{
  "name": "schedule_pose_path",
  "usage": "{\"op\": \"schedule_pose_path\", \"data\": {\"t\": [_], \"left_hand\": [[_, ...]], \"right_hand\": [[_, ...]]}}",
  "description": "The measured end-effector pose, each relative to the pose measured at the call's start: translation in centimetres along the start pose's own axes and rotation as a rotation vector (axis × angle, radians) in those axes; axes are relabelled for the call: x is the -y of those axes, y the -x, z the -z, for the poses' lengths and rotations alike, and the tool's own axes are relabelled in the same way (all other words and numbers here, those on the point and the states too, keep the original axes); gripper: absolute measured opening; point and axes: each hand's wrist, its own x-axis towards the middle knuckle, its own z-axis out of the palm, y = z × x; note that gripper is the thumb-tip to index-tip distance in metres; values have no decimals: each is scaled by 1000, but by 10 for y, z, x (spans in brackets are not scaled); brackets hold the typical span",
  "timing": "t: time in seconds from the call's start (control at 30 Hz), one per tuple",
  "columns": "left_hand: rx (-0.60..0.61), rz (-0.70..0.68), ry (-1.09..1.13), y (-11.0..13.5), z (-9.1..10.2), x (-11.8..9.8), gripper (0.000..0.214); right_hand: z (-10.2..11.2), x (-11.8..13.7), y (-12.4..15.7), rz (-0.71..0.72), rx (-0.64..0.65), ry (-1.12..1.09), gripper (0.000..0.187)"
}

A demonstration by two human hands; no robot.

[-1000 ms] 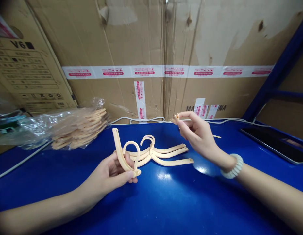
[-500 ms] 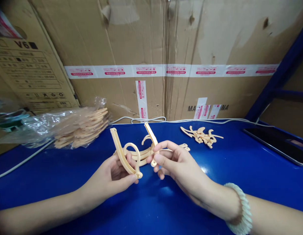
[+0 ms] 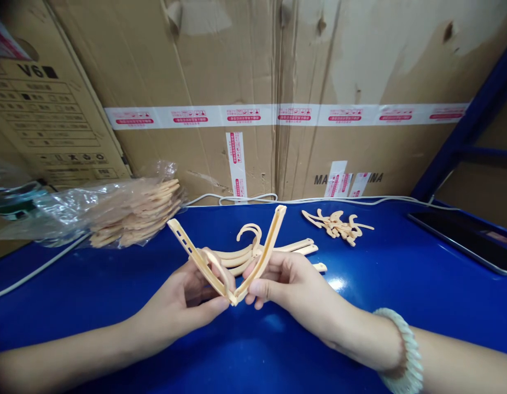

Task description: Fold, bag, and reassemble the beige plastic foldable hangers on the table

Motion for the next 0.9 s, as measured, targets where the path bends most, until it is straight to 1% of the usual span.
{"op": "schedule_pose_path", "data": {"t": [0.13,0.33,0.5,0.63,0.7,0.8,0.9], "left_hand": [[-2,24,-11,-1,-1,-3,27],[-65,58,-19,0,-2,-4,29],[-104,79,20,1,2,2,33],[-81,74,72,0,3,4,32],[-95,62,84,-1,2,3,34],[-129,62,58,-3,2,1,37],[-120,78,33,-3,2,0,35]], "right_hand": [[-2,5,-1,-12,31,26,18],[-2,7,-2,-24,26,25,21],[-4,1,-1,13,9,106,20],[-11,-6,0,-36,6,60,23],[-12,-4,1,-10,-18,35,25],[-10,3,3,65,-83,74,22],[-6,7,4,82,-114,92,23]]}}
